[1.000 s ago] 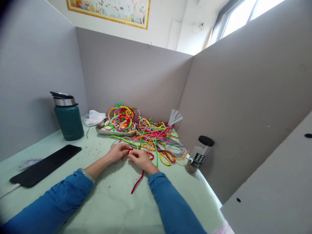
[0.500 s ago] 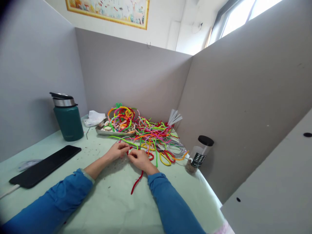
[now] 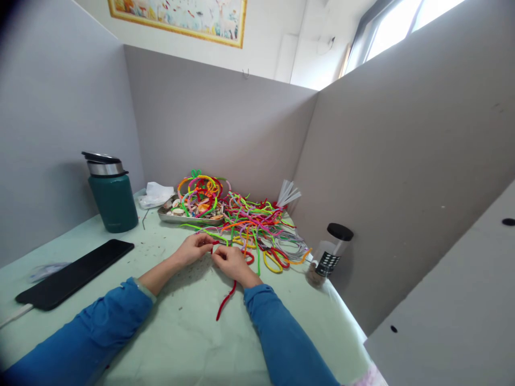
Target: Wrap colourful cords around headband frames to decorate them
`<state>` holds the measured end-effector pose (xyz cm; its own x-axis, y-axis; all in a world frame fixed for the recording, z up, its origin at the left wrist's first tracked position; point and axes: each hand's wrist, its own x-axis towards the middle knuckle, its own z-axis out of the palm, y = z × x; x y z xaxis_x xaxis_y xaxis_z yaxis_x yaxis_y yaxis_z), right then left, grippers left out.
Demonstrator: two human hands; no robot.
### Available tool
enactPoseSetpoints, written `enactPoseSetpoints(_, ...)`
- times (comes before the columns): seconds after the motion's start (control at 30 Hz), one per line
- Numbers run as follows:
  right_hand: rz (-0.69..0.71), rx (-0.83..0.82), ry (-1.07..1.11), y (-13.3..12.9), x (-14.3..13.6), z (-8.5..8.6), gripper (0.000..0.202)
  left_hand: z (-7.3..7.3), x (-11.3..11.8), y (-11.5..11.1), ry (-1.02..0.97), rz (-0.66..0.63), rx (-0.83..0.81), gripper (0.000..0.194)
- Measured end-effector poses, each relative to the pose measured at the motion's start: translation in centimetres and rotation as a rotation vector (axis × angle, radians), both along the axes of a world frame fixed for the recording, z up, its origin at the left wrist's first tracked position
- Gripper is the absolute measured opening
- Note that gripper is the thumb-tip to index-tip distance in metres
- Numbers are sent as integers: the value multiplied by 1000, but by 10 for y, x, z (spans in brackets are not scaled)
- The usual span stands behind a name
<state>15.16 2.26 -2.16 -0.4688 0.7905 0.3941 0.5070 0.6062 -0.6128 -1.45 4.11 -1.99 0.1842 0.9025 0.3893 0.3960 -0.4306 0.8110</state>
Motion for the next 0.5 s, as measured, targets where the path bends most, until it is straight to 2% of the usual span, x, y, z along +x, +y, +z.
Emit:
enactPoseSetpoints(0.27,-144,-26,220,9,0,-4,20,3,1,-3,45,-23,20,17)
enactPoseSetpoints(0.5,-128,61,159,10,0,-6,15,-5,3,2,19,-97,4,19)
